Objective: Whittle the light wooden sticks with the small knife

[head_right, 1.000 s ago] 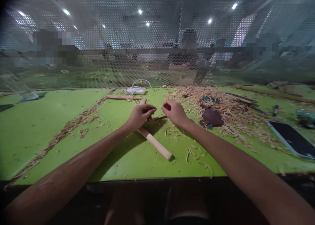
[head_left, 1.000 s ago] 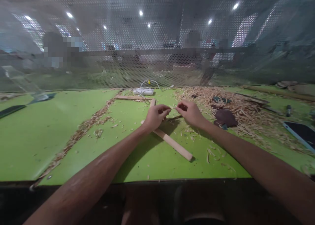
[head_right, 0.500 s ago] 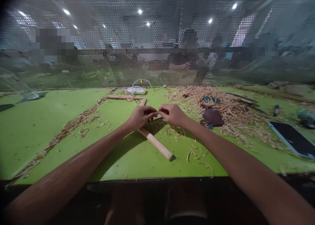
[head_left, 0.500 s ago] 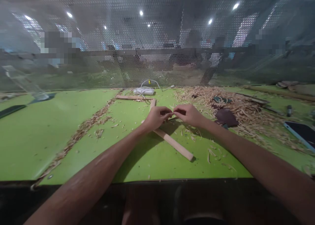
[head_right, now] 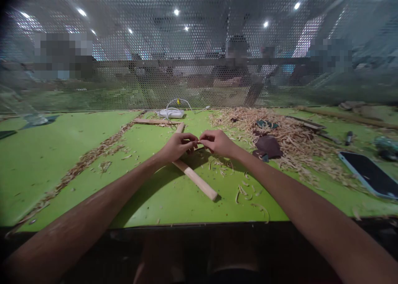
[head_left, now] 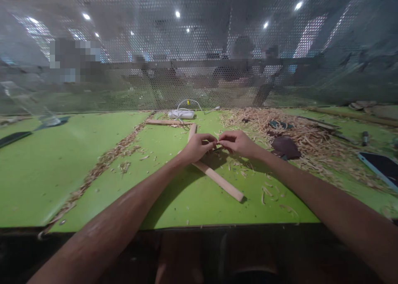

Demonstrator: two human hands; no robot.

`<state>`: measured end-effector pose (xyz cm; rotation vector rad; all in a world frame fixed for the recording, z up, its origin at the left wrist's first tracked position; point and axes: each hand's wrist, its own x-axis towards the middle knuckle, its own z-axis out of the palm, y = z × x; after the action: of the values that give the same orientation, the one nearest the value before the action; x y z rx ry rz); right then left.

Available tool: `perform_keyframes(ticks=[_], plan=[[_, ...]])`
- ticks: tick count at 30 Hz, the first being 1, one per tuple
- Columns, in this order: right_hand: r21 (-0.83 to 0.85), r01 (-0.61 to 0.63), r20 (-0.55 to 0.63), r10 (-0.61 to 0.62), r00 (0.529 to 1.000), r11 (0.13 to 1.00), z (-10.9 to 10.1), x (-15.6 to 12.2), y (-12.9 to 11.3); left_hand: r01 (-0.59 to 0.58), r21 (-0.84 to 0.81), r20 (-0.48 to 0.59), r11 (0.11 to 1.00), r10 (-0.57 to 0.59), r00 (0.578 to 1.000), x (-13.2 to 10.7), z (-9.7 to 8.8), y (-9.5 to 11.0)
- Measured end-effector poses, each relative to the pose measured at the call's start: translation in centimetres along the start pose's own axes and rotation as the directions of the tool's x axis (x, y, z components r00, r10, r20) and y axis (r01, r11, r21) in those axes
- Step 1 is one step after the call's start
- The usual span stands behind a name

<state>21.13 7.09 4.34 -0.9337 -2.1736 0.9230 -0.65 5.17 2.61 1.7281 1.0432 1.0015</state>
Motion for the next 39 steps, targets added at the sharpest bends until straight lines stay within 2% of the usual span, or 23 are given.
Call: perform_keyframes(ticks=[5, 8, 14, 19, 21, 29, 34, 39], plan=[[0.163, -0.135, 0.158, 0.109, 0.981, 0.977, -0.6, 0.1, 1.1, -0.033, 0.032, 0.085, 0.999, 0.03, 0.996, -0.1, -0.4, 0.1], [0.162, -0.18, 0.257, 0.135, 0.957, 0.97, -1.2, 0.2, 1.3, -0.067, 0.072, 0.158, 0.995, 0.055, 0.986, -0.2, -0.6, 0.0], [0.097, -0.169, 0.296, 0.133, 0.946, 0.981, -1.4, 0.2, 0.6, -0.054, 0.083, 0.234, 0.995, 0.033, 0.972, -0.1, -1.0, -0.4], [-0.117, -0.081, 0.246, 0.108, 0.963, 0.99, -1.4, 0.2, 0.2, -0.031, 0.092, 0.242, 0.995, 0.008, 0.97, 0.0, -0.9, -0.5], [-0.152, -0.047, 0.214, 0.079, 0.974, 0.987, -1.4, 0.2, 0.1, -0.04, 0.097, 0.227, 0.995, 0.017, 0.974, -0.2, -0.8, -0.2], [-0.083, -0.036, 0.156, 0.049, 0.987, 0.996, -1.1, 0.2, 0.4, -0.029, 0.147, 0.162, 0.989, 0.005, 0.987, -0.4, -0.6, 0.2], [-0.053, -0.062, 0.143, 0.069, 0.987, 0.997, -0.8, 0.0, 0.4, 0.043, 0.149, 0.122, 0.988, -0.062, 0.991, -0.3, -0.3, 0.4], [-0.049, -0.087, 0.141, 0.093, 0.986, 0.995, -0.5, -0.1, 0.2, 0.046, 0.132, 0.13, 0.99, -0.063, 0.989, -0.4, -0.3, 0.7]])
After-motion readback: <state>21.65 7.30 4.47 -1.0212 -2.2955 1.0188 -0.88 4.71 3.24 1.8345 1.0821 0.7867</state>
